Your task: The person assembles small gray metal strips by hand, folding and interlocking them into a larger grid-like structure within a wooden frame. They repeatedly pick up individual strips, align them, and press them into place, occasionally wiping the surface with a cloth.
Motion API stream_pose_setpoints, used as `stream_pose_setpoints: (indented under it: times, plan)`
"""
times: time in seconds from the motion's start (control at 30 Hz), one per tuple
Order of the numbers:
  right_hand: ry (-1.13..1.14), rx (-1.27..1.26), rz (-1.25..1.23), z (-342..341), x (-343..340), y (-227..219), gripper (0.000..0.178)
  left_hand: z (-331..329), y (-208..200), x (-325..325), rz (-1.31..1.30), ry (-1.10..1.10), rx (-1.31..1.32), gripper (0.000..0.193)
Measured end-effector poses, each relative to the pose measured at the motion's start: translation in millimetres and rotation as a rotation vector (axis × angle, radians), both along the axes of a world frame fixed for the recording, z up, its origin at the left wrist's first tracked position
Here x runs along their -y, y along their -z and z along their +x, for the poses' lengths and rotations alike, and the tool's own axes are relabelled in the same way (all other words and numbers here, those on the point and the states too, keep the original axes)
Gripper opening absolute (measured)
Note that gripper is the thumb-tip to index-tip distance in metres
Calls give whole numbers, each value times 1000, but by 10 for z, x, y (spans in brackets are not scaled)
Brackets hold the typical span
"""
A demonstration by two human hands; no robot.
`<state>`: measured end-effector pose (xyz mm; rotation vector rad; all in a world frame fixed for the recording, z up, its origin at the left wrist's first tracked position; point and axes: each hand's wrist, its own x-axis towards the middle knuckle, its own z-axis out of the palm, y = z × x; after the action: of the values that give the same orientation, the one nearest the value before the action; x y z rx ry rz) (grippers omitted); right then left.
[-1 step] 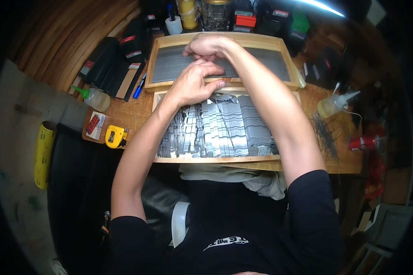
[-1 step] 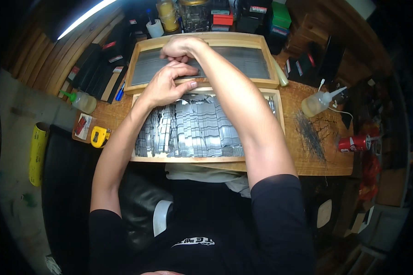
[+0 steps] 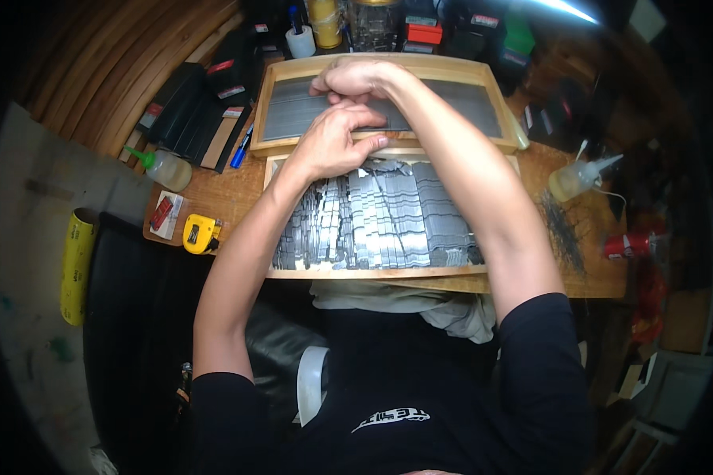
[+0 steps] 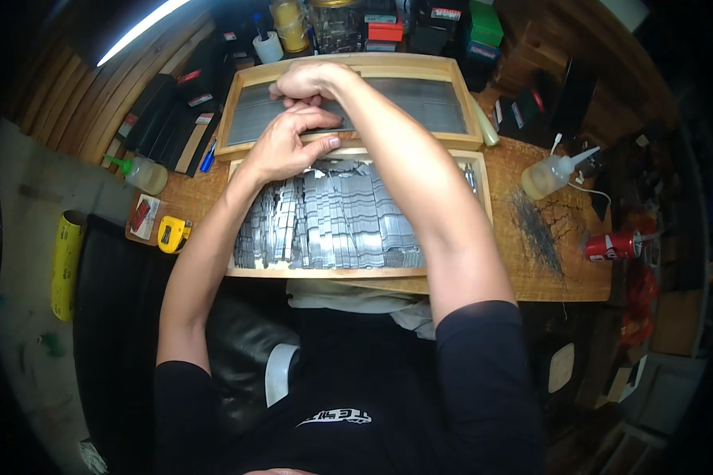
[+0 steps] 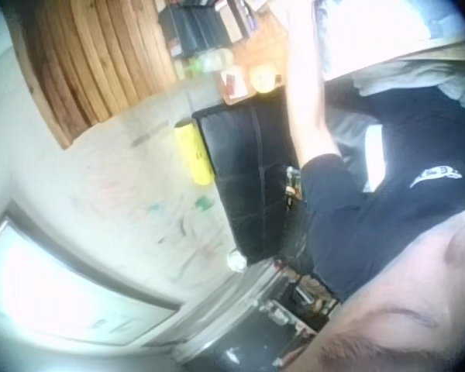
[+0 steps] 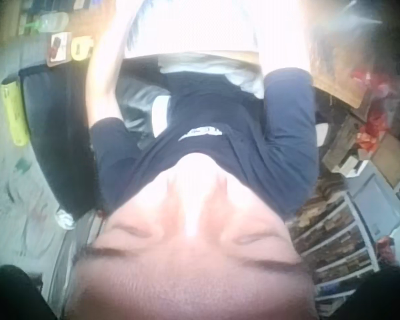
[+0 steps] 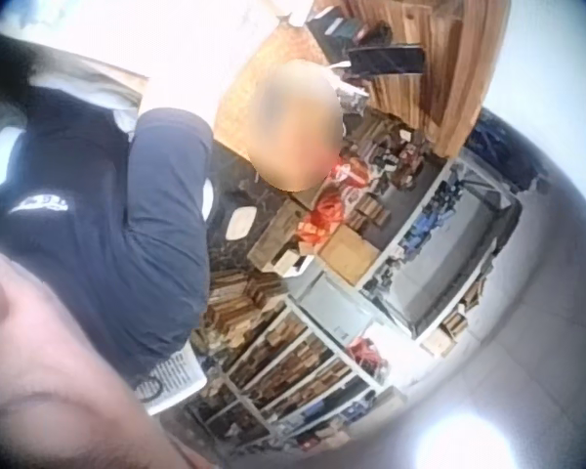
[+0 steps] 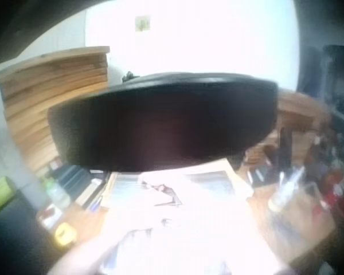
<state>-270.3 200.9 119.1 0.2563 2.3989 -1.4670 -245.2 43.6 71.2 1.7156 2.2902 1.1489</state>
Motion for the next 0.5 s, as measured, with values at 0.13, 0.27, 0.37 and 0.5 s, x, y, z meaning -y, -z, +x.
stream_pose_setpoints:
  times: [0.13,0.27,0.37,0.5]
  plan:
    - [72,-569,144,439,39,-91,31,-45,-57,154,-57,-54,145,32]
    - [-30,-494,410,1493,-115,-334,33,58,-171,540,113,-110,35,26]
    - [-14,-186,434,2184,-78,-178,24,478,-359,890,162,-238,87,24]
    - [-42,-78,446,2459,242,-64,21,1004,-225,1228,216,-365,115,25]
